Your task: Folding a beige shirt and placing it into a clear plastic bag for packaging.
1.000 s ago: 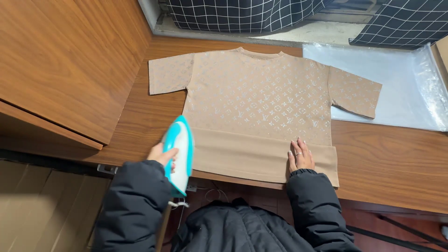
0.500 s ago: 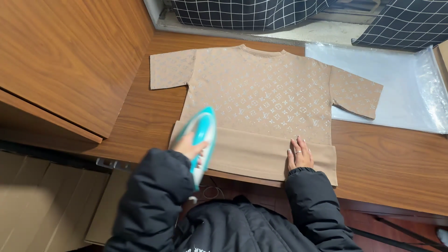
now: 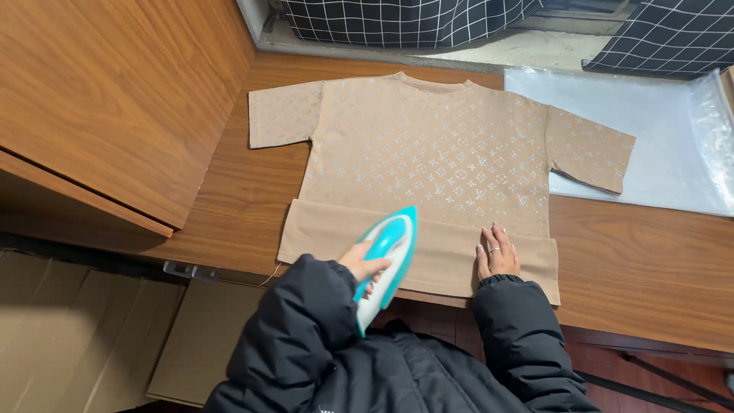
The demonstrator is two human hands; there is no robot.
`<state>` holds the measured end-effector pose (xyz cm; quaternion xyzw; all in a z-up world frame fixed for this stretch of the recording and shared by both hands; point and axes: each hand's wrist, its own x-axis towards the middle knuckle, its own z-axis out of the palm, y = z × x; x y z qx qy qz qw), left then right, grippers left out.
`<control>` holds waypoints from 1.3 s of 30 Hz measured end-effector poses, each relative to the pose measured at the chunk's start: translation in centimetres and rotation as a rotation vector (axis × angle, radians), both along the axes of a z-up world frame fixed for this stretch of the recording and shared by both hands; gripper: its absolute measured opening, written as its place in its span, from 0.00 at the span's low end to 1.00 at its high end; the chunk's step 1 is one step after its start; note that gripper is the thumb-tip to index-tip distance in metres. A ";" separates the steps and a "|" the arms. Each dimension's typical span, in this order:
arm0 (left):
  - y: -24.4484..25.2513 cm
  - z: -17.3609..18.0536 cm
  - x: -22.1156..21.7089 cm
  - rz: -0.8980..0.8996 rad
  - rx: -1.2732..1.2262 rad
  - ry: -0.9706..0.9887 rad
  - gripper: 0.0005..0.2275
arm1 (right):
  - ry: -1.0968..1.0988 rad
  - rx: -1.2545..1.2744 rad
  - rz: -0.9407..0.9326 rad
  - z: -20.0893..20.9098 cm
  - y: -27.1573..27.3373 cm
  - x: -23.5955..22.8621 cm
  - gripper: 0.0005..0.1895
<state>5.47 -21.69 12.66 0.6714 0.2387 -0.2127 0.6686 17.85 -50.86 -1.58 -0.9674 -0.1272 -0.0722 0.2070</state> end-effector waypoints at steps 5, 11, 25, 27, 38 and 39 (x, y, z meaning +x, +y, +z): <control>6.0 0.2 -1.8 0.205 0.045 0.044 0.14 | -0.005 0.022 -0.002 0.0 0.0 -0.1 0.18; 11.9 1.5 -4.0 0.462 0.116 0.062 0.13 | -0.004 0.000 -0.002 -1.4 -0.4 0.5 0.18; 4.5 5.3 -2.0 0.290 0.332 0.097 0.38 | -0.005 -0.030 -0.007 -1.2 -0.5 0.4 0.19; 3.2 4.4 -1.9 0.025 0.322 -0.029 0.28 | 0.011 -0.013 -0.009 -1.3 -0.4 0.4 0.18; 0.8 -0.4 -0.9 -0.072 -0.022 -0.046 0.19 | 0.006 0.008 -0.010 -1.5 -0.4 0.5 0.17; 1.5 -0.5 -1.3 -0.074 -0.002 -0.049 0.13 | 0.006 0.027 -0.007 -1.3 -0.4 0.4 0.17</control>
